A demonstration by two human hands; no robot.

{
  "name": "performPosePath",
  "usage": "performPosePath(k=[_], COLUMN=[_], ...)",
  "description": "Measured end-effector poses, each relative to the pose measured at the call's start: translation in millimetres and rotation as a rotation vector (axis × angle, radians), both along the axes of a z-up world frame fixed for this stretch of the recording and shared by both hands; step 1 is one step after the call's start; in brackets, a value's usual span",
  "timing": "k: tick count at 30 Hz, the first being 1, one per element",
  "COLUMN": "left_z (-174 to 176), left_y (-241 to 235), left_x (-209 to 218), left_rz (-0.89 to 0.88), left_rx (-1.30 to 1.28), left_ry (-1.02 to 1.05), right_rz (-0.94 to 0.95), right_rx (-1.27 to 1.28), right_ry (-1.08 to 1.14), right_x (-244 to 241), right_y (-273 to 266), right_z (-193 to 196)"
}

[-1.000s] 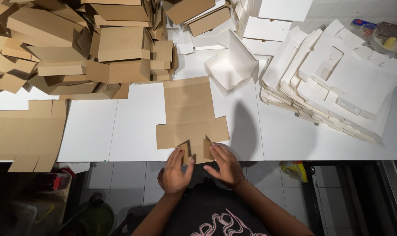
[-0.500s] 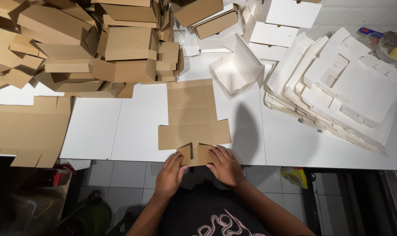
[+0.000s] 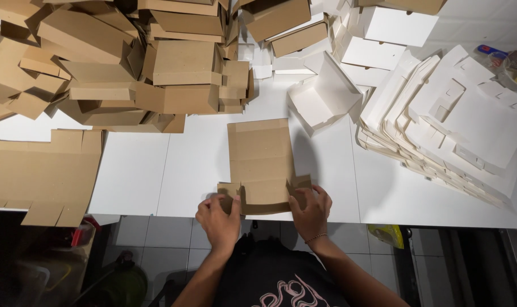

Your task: The person folds flat cardboard pieces into small rectangular boxes on a white countertop. They fold the side flaps, tuck the tabs, and stack the completed boxes. The process is repeated multiple times with new flat pieces.

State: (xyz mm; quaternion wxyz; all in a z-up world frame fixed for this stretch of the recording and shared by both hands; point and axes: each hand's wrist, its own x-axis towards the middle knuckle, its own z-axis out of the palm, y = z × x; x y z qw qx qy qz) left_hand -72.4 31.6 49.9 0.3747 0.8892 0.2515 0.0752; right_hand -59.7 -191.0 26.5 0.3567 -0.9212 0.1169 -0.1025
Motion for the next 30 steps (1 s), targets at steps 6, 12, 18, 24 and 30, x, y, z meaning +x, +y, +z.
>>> performPosePath(k=[6, 12, 18, 24, 30], left_z=[38.1, 0.7, -6.5, 11.3, 33.5], left_y=[9.5, 15.4, 13.9, 21.1, 13.0], left_x=[14.1, 11.8, 22.4, 23.1, 23.2], left_rz=[0.022, -0.302, -0.333, -0.33, -0.212], left_rx=[-0.418, -0.19, -0.205, -0.285, -0.322], left_ry=[0.284, -0.071, 0.117, 0.258, 0.265], right_rz=[-0.18, 0.099, 0.156, 0.236, 0.518], right_rx=[0.35, 0.259, 0.06, 0.287, 0.29], right_ry=[0.357, 0.027, 0.039, 0.147, 0.042], right_x=[8.7, -4.1, -1.2, -2.0, 3.7], right_y=[8.8, 12.9, 17.0, 4.2, -26.4], right_z=[51.4, 16.7, 12.6, 32.1, 17.1])
